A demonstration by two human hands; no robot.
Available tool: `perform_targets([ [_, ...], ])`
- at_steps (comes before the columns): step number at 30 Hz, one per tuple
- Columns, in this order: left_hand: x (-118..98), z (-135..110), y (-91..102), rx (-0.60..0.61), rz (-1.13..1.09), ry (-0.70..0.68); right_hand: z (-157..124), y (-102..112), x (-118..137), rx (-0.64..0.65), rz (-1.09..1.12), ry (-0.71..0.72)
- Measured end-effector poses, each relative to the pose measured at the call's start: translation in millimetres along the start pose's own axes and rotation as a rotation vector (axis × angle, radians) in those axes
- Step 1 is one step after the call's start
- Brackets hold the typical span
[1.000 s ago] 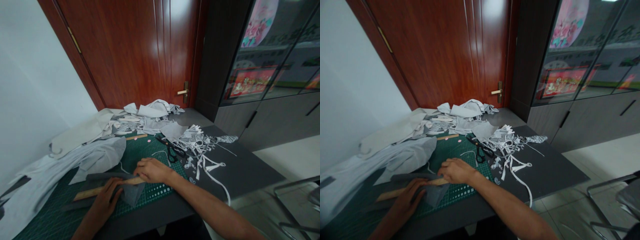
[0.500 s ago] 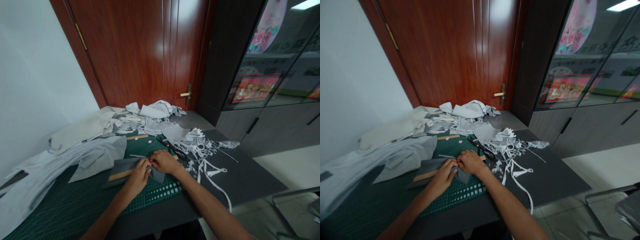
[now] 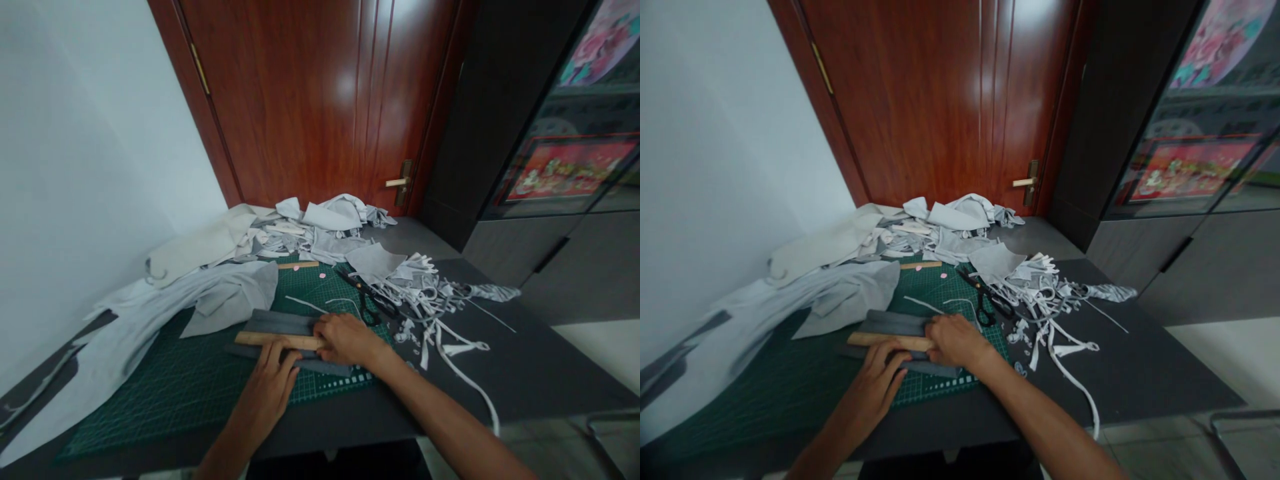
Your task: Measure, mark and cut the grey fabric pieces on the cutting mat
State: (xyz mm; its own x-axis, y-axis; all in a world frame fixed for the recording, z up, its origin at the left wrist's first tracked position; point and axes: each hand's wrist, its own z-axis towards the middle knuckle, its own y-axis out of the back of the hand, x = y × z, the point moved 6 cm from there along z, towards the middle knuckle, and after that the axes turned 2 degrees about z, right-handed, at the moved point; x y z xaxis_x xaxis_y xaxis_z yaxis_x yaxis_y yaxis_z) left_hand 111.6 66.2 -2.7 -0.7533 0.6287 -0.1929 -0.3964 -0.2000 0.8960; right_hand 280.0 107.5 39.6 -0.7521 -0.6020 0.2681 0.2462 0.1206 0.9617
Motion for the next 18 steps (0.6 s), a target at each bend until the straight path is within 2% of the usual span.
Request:
perform_targets([
  [6, -17, 0, -5.7, 0.092, -0.209, 0.044, 5, 0, -12, -0.057, 0.022, -0.136],
  [12, -46, 24, -26.5, 0.015, -0.267, 0.026, 5, 4, -29, -0.049, 0.003, -0.093],
  [15, -53, 34, -24.2, -0.01, -0.272, 0.011, 1, 8, -40, -0.03, -0.013, -0.065],
  [18, -49, 36, -12.1, 0.029, -0.278, -0.003, -2, 11, -46, -0.017, 0.01, -0.03],
])
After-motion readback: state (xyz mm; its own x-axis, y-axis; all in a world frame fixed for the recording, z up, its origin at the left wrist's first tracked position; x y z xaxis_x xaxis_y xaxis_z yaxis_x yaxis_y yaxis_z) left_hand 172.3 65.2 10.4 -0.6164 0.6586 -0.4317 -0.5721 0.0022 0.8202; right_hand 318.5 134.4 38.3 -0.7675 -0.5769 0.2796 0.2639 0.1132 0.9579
